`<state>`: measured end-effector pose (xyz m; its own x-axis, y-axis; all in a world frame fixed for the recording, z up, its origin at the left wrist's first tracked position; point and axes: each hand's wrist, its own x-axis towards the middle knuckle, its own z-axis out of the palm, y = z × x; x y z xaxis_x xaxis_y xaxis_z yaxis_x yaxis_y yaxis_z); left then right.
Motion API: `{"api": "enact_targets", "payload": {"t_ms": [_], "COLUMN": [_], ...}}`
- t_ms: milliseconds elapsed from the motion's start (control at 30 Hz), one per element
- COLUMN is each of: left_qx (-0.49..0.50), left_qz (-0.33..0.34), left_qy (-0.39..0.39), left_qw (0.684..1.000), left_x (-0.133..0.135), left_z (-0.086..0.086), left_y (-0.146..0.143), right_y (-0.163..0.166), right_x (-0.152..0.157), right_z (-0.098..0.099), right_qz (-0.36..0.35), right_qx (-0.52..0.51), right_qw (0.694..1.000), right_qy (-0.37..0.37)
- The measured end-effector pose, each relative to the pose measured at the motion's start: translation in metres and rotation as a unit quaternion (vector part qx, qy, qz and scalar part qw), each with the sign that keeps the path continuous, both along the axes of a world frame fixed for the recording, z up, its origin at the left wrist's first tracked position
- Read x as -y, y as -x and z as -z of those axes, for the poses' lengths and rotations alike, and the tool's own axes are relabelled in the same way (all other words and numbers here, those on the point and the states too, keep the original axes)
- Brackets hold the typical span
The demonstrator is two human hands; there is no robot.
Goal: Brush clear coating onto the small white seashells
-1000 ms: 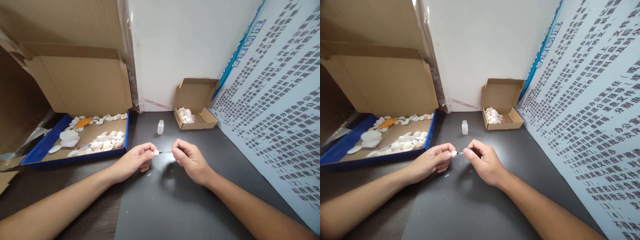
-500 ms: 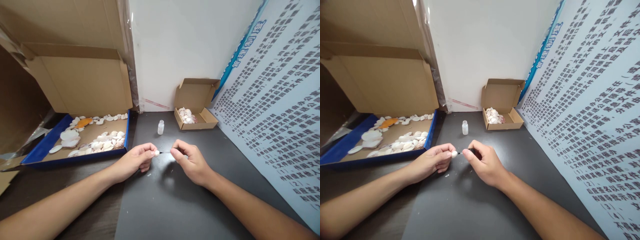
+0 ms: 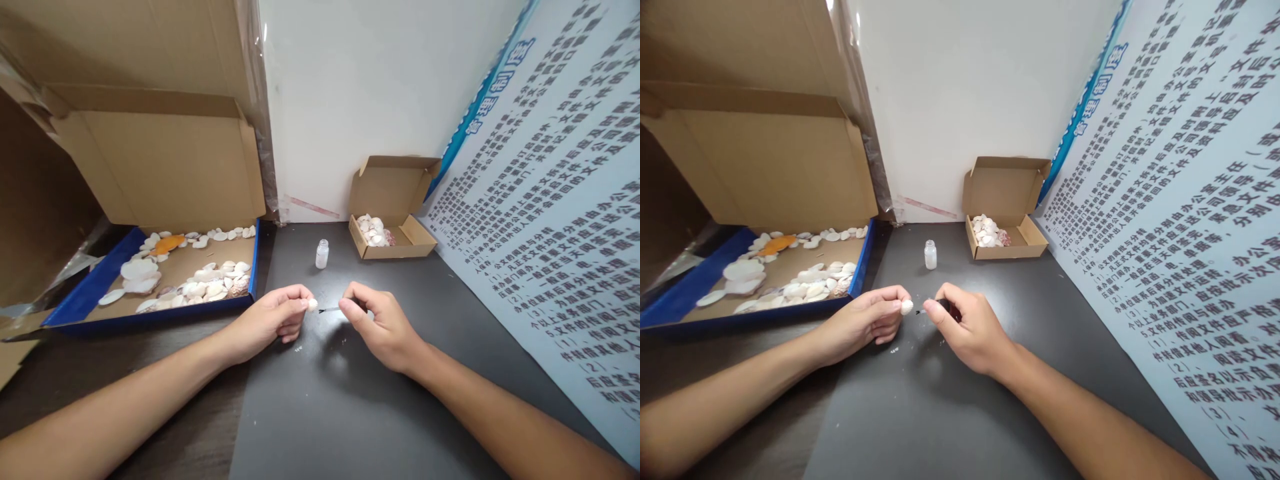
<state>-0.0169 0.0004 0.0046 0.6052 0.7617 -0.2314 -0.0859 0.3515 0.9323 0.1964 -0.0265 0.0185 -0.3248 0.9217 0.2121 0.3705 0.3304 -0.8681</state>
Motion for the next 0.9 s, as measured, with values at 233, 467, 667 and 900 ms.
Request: {"api": "enact_targets", "payload": {"t_ms": [233, 467, 667, 900], "left_qx": [0.001, 0.011, 0.025, 0.059], "left_qz": [-0.005, -0.007, -0.004, -0.039], "left_qy": [-0.003, 0.005, 0.012, 0.037], "left_qw": [1.0, 1.0, 1.0, 0.997], "left_x": [0.0015, 0.0012, 0.0004, -0.0029], "left_z": [-0.0031, -0.0023, 0.0002, -0.0016], "left_y": [0.0, -0.0002, 0.0003, 0.0012], "right_y": [0.0, 0.0001, -0.0007, -0.0013], "right_x": [0.0007, 0.0013, 0.0016, 0.0038], "right_z": [0.0013, 0.0005, 0.0014, -0.0004], "right_qz": [0.006, -0.002, -0.017, -0.014], "right_qx": [0.003, -0.021, -0.063, -0.049], "right_qw": [1.0, 1.0, 0.998, 0.999], "right_qy": [0.007, -0.003, 0.019, 0.017]}}
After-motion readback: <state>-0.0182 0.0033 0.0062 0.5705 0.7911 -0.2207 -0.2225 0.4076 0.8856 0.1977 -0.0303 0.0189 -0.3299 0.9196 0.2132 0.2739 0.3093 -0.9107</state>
